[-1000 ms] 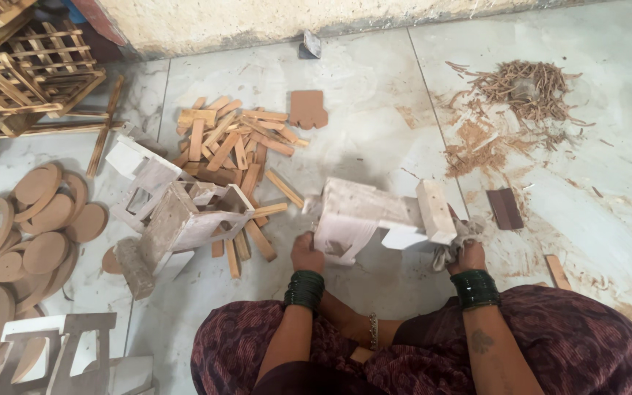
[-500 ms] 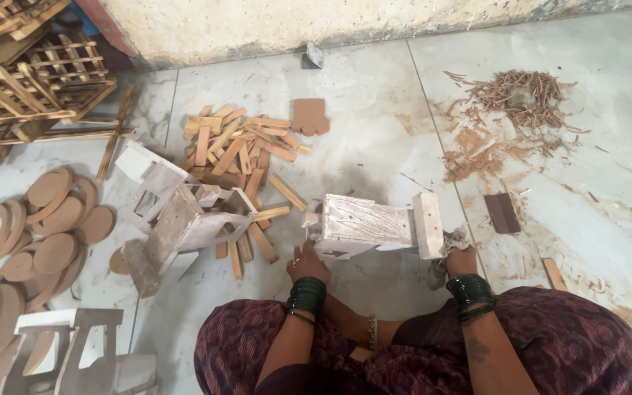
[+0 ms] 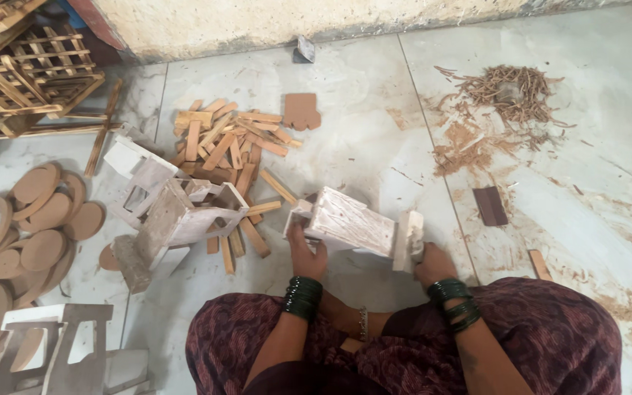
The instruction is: The person sits on the floor and wipes white-painted wooden craft parts one at a time with a cloth, turning each piece to clean its surfaces and setting it aside with the other finished pieces.
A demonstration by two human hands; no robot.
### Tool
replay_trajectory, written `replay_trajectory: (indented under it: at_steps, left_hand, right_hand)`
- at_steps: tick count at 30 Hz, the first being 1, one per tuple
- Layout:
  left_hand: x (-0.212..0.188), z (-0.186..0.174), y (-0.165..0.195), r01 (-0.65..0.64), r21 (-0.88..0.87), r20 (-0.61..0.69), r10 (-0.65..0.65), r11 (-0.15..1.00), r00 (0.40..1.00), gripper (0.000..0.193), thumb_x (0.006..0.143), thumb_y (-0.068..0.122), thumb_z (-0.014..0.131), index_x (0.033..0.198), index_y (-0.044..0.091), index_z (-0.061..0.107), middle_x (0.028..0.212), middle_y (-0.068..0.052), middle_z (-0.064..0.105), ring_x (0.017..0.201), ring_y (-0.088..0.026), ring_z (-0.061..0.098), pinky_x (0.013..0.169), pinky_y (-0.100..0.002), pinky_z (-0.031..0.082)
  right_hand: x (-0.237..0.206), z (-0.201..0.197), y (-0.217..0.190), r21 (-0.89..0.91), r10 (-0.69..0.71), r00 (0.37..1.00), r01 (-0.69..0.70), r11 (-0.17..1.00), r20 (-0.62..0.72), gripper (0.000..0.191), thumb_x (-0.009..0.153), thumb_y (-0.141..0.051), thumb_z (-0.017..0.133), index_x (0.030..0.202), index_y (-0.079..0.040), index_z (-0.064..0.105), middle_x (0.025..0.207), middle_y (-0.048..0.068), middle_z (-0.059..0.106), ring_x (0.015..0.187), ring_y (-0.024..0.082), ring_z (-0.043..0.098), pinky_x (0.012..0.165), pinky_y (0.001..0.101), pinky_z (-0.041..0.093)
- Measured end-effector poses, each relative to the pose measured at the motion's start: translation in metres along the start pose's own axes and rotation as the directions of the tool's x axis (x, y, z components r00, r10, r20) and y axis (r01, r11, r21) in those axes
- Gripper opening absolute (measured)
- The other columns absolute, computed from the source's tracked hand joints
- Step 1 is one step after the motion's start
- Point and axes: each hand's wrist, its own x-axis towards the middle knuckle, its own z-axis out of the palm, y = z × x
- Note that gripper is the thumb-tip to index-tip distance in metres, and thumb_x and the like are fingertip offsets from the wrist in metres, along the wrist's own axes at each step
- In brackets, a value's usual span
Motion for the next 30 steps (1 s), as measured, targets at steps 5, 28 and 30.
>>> replay_trajectory:
  at_steps: [5,28,30]
  left_hand:
    - [0.027,-0.018,0.000,0.309,-0.148,0.084,-0.299,0.939,0.950,0.107,0.078,0.011,0.075,0.164,0.004,0.010,0.168,-0.026,0.009,0.157,-0.041,0.013,0.123,-0.046,0.022]
    - [0.032,-0.003,-0.013,0.157,-0.181,0.352,-0.086,0.971,0.932,0.100,0.097,0.026,0.066,0.165,0.004,-0.005,0.167,-0.027,0.023,0.147,-0.036,0.040,0.118,-0.038,0.034]
    - [0.021,0.006,-0.010,0.163,-0.190,0.421,-0.070,0.968,0.904,0.102,0.097,0.031,0.066,0.165,0.003,-0.005,0.161,-0.027,0.038,0.134,-0.035,0.061,0.112,-0.037,0.047]
  right_hand:
    - [-0.015,0.044,-0.013,0.104,-0.078,0.995,0.071,0.992,0.063,0.058,0.087,-0.008,0.065,0.140,0.001,0.043,0.110,0.025,0.071,0.098,0.036,0.073,0.089,0.0453,0.060]
    - [-0.052,0.003,-0.053,-0.460,-0.330,0.898,0.433,0.775,0.290,0.064,0.087,-0.043,0.075,0.144,-0.031,0.047,0.128,0.007,0.053,0.092,0.029,0.071,0.078,0.0412,0.064]
    - [-0.061,0.021,-0.056,-0.452,-0.323,0.899,0.430,0.782,0.296,0.062,0.090,-0.043,0.072,0.144,-0.028,0.045,0.118,0.010,0.055,0.089,0.032,0.070,0.076,0.0432,0.063]
